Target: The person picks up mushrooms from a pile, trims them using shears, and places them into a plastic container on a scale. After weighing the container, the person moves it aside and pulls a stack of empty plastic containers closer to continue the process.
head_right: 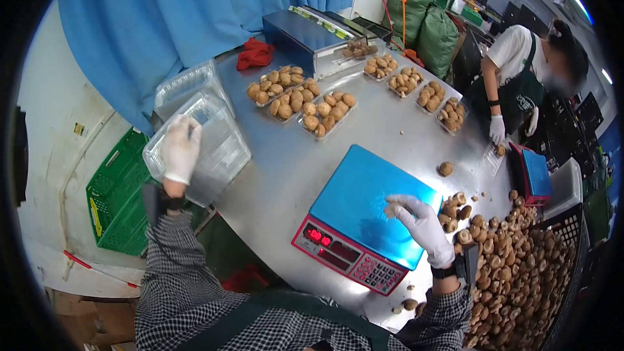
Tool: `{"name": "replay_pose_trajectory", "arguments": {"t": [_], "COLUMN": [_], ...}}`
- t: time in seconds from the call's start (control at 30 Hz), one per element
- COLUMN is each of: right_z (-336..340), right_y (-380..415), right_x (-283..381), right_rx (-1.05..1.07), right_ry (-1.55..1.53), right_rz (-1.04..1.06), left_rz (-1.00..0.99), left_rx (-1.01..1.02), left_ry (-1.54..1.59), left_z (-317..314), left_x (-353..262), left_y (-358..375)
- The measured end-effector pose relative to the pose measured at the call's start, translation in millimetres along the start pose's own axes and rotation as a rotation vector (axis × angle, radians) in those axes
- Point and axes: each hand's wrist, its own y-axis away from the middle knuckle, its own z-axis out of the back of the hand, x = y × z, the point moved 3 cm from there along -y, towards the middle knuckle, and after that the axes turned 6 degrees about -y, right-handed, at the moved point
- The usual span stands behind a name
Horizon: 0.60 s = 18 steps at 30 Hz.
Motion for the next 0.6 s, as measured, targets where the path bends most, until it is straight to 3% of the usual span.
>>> {"name": "replay_pose_trajectory", "arguments": {"t": [0.03,0.07,0.13,0.23,0.3,0.4,0.47,0.53,0.6], "right_z": [-5.7,-11.3,-25.1,-51.7,-64.5,-86.1,-96.5,-102.5,-110.0], "right_y": [-21.6,-46.1,-101.3,-197.1,-258.9,-326.4,-358.7,-383.4,-400.9], "right_x": [12.3,22.4,42.6,31.7,11.5,-16.7,-35.6,-45.0,-54.5], "right_rx": [-0.034,-0.033,-0.067,-0.141,-0.162,-0.173,-0.144,-0.108,-0.054], "right_ry": [0.039,0.044,0.386,0.406,0.514,0.81,0.929,0.957,1.079], "right_rz": [-0.008,-0.007,0.118,0.217,0.263,0.302,0.299,0.278,0.309], "left_rz": [-0.138,-0.096,-0.048,0.034,0.162,0.191,0.217,0.228,0.223], "left_rx": [-0.175,-0.092,0.056,0.202,0.339,0.318,0.335,0.482,0.447], "left_ry": [-0.067,0.06,0.279,0.57,0.558,0.475,0.415,0.384,0.394], "left_z": [7.8,5.9,-24.0,-140.0,-205.0,-269.1,-293.0,-307.0,-312.4], "left_x": [-25.3,-47.2,-81.3,-98.6,-106.3,-113.9,-117.3,-119.8,-120.1], "left_y": [-0.9,-1.6,3.7,19.5,20.4,12.2,8.6,7.6,8.2]}}
